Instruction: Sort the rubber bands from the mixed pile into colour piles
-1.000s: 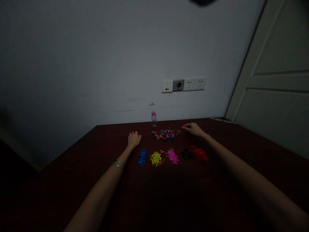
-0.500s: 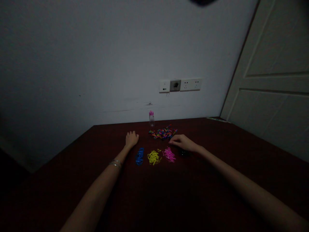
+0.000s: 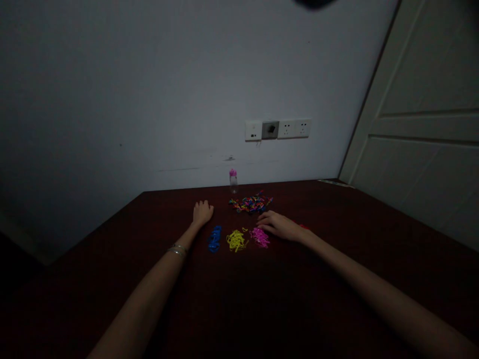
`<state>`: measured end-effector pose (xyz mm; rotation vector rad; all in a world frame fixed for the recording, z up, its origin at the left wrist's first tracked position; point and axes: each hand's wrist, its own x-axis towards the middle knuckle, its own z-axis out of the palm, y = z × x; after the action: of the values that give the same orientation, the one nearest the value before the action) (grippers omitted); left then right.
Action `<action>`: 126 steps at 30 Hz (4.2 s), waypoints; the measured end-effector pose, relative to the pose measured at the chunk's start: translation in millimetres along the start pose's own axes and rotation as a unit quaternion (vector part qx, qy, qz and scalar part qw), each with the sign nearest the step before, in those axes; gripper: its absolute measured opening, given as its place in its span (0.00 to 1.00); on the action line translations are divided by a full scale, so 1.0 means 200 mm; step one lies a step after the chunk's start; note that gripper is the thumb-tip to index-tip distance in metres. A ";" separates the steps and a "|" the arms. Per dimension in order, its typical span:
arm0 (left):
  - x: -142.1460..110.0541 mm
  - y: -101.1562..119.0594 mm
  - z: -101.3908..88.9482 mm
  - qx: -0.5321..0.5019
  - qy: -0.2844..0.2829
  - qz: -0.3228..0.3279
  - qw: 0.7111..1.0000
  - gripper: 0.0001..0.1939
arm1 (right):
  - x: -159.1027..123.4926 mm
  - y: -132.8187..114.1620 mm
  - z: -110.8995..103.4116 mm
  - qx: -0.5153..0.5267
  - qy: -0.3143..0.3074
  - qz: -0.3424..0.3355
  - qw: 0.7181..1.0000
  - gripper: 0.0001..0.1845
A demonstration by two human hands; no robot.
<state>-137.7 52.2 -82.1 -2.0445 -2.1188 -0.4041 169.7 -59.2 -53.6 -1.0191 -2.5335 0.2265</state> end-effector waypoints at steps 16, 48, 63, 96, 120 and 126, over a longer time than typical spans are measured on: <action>0.02 0.00 0.01 -0.005 -0.006 -0.005 1.000 0.21 | -0.25 0.51 -0.13 -0.181 0.041 0.216 0.959 0.21; -0.11 0.34 -0.18 -0.124 -0.066 0.239 0.961 0.10 | -0.30 0.58 -0.07 -0.179 0.098 0.268 0.942 0.21; -0.12 0.38 -0.13 -0.116 -0.063 0.194 0.972 0.09 | -0.29 0.57 -0.07 -0.188 0.104 0.265 0.940 0.21; -0.22 -0.01 -0.48 -0.050 -0.116 0.395 0.910 0.08 | -0.30 0.62 -0.05 -0.177 0.108 0.265 0.942 0.20; 0.07 -0.24 -0.15 -0.086 -0.081 0.095 0.989 0.14 | -0.30 0.61 -0.06 -0.159 0.110 0.272 0.943 0.21; 0.04 -0.21 -0.06 -0.083 -0.031 0.022 0.996 0.11 | -0.30 0.63 -0.06 -0.164 0.103 0.266 0.944 0.21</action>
<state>-180.2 54.6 -71.7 -2.2177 -2.1357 -0.5338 292.6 -9.4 -97.8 -1.7510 -2.0996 -0.1571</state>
